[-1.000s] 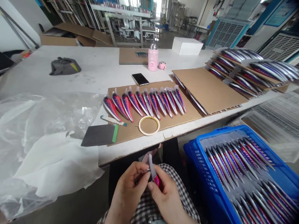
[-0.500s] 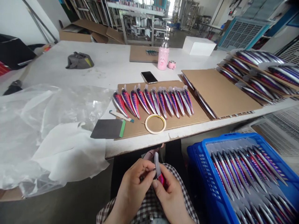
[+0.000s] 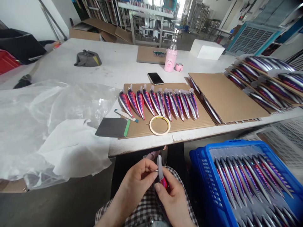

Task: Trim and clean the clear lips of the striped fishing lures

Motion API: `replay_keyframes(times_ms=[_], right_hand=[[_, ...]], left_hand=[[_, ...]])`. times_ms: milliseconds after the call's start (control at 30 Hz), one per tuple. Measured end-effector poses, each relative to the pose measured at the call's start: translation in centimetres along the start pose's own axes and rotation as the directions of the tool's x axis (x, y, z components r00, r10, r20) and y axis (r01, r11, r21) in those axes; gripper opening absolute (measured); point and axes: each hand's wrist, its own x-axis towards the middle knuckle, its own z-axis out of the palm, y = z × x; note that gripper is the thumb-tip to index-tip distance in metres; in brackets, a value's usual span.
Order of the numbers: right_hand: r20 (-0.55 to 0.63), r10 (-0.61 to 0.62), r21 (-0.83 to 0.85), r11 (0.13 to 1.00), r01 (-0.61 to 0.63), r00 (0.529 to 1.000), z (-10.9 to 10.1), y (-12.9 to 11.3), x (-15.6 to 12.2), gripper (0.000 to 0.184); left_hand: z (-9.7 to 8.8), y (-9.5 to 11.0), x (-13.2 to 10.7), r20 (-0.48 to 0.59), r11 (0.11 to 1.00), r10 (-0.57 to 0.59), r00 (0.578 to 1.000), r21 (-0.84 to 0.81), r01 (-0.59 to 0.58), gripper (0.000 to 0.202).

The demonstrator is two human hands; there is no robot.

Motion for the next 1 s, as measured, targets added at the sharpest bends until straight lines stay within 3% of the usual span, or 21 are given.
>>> replay_keyframes(times_ms=[367,467,567,667,833,1000], right_hand=[[0.053,0.05,0.079,0.995,-0.054,0.997,-0.1,-0.5,0.1,0.036],[0.063,0.039,0.126,0.991,-0.047,0.997,-0.2,-0.7,0.3,0.034],[0.049,0.015,0.126,0.992,-0.021,0.999,-0.2,-0.6,0.3,0.036],[0.047,-0.005,0.112,0.994,-0.001,0.999,-0.2,-0.2,0.3,0.037],[0.065,-0.031,0.154,0.988,0.021,0.997,-0.1,0.4,0.2,0.037],[0.062,-0.018,0.17,0.985,0.007,0.998,-0.2,0.5,0.2,0.037]], left_hand=[[-1.1,-0.2,0.5,0.172,0.996,-0.017,0.985,-0.087,0.032,0.007],[-1.4,-0.1,0.3,0.172,0.992,0.124,0.977,-0.016,-0.124,0.017],[-1.7,-0.1,0.2,0.114,0.927,0.306,0.945,0.19,-0.323,0.021],[-1.7,0.0,0.1,0.095,0.84,0.381,0.92,0.38,-0.388,0.016],[-1.2,0.7,0.0,0.11,0.848,0.265,0.958,0.446,-0.286,0.015],[-1.1,1.2,0.3,0.107,0.896,0.137,0.985,0.412,-0.169,0.014]])
